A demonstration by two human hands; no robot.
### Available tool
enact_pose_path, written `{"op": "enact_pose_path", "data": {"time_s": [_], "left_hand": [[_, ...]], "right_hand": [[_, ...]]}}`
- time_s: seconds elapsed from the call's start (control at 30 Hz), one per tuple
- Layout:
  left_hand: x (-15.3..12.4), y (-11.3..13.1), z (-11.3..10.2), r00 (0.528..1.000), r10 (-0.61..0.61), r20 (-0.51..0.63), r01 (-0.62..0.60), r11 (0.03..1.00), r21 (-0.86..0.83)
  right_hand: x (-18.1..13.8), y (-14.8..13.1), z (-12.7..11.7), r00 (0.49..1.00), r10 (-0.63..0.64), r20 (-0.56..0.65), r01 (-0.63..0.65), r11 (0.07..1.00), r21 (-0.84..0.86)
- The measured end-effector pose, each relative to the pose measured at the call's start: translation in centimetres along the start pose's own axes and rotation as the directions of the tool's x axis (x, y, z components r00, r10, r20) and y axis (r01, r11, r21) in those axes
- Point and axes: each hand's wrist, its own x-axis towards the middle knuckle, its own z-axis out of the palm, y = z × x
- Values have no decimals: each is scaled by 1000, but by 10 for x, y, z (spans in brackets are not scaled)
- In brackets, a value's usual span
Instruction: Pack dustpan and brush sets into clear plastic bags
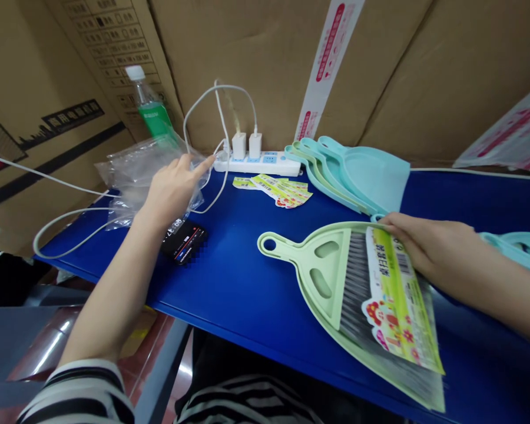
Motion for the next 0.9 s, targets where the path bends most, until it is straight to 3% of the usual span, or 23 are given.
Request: {"op": "enact_pose_path", "data": {"time_s": [0.37,0.57,0.73,0.9], "left_hand": [[-4,18,-14,995,51,-81,-45,996,72],[-4,22,-14,981,166,-97,-177,977,-122],[-10,30,-13,910,403,-101,-414,861,-294],[-17,38,-16,776,621,-112,-586,644,-491]], "right_hand": [[2,-14,-5,993,77,87,-72,996,-57],[2,-12,-4,997,30,69,-28,999,-28],[-1,-12,-12,999,39,34,-42,996,75],[-5,-4,-22,991,48,-122,-34,993,114]]}}
